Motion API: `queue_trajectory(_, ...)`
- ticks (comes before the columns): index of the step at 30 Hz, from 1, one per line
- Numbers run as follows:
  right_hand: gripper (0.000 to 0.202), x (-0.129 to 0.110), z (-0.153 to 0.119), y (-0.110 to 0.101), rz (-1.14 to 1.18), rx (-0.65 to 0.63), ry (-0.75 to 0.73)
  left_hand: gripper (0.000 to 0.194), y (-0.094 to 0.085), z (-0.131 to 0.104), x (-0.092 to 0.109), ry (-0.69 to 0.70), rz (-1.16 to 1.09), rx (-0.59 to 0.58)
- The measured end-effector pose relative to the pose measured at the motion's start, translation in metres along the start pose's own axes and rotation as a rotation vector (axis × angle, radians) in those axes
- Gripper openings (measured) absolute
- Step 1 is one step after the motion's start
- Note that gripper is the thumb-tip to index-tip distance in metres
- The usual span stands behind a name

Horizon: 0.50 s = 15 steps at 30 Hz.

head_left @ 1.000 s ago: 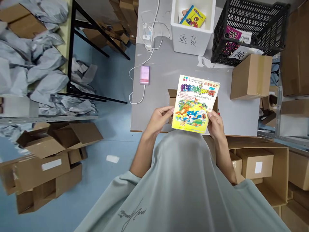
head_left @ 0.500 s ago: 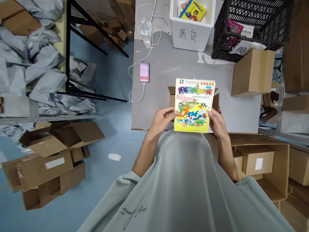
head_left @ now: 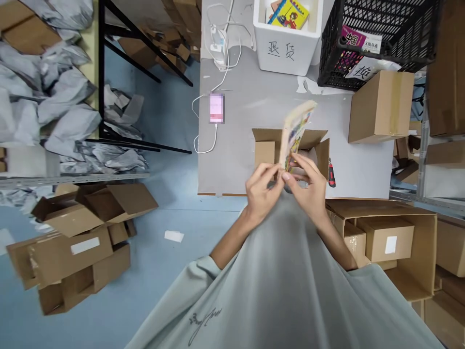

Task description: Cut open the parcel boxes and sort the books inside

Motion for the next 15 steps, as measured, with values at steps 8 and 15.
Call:
queue_trajectory(8, 0.047, 0.015, 0.006, -0.009, -0.002, 0.21, -0.074, 0.047, -0.01, 0.0, 0.0, 0.167, 0.124, -0.126)
queue_trajectory(15, 0.045, 0.031, 0.006, -0.043, 0.21, 0.006, -0.029, 0.064, -0.057, 0.027, -0.025, -0.32, -0.483, -0.275)
Point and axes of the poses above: each hand's wrist, its own z-axis towards the middle knuckle, its own y-axis out of the palm, x = y × z, the point moved 1 cm from there along z, towards the middle knuckle, and after that the axes turned 15 degrees about -x, right-handed, at the moved point
